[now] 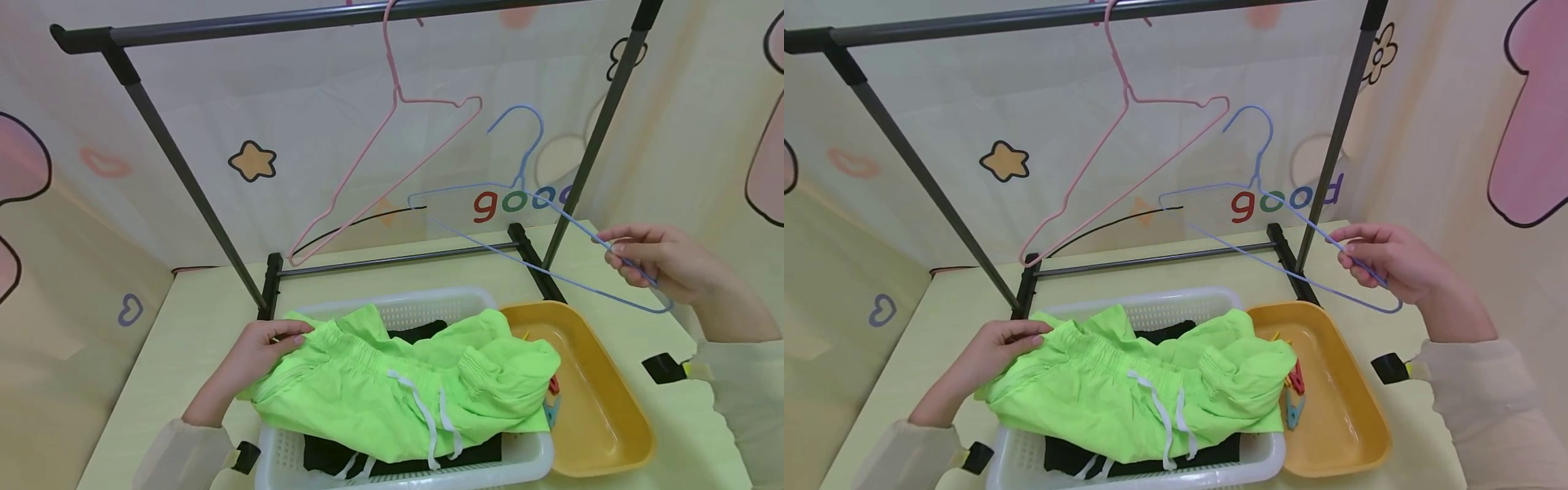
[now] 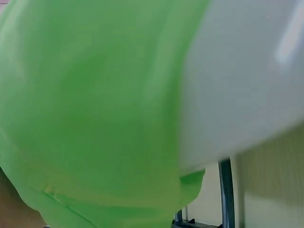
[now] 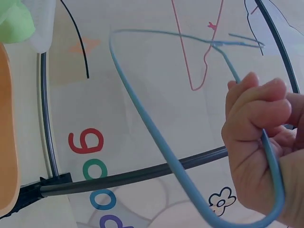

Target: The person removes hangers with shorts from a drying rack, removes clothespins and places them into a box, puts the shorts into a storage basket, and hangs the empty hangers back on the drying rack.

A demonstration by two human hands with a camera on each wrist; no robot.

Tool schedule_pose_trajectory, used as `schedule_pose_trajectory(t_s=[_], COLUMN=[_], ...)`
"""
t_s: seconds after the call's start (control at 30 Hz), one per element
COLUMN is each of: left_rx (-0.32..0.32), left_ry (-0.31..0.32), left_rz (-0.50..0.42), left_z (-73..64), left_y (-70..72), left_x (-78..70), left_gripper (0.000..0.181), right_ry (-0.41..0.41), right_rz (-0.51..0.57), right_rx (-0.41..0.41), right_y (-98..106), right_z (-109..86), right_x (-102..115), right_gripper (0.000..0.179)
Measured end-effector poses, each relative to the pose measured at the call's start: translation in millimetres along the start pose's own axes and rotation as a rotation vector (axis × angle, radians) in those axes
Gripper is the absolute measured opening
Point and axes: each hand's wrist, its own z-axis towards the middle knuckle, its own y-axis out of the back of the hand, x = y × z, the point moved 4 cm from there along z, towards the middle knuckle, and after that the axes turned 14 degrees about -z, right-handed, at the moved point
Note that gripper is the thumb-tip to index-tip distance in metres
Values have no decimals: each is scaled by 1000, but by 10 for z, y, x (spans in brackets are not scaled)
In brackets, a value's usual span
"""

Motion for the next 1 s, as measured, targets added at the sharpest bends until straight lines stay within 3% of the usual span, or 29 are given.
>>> schedule_pose_trajectory(t_s=[0.63,1.0], left_rx=[11,-90], left_ry=[45,60], left_rz=[-38,-60], left_z=[-77,-165], left_y=[26,114], left_x=[166,307], left_gripper=[30,35], right_ry=[88,120], right_rz=[204,196], right_rx=[-212,-314], right_y=[-33,15], right_z=[96,109], right_x=[202,324], right_gripper=[38,37])
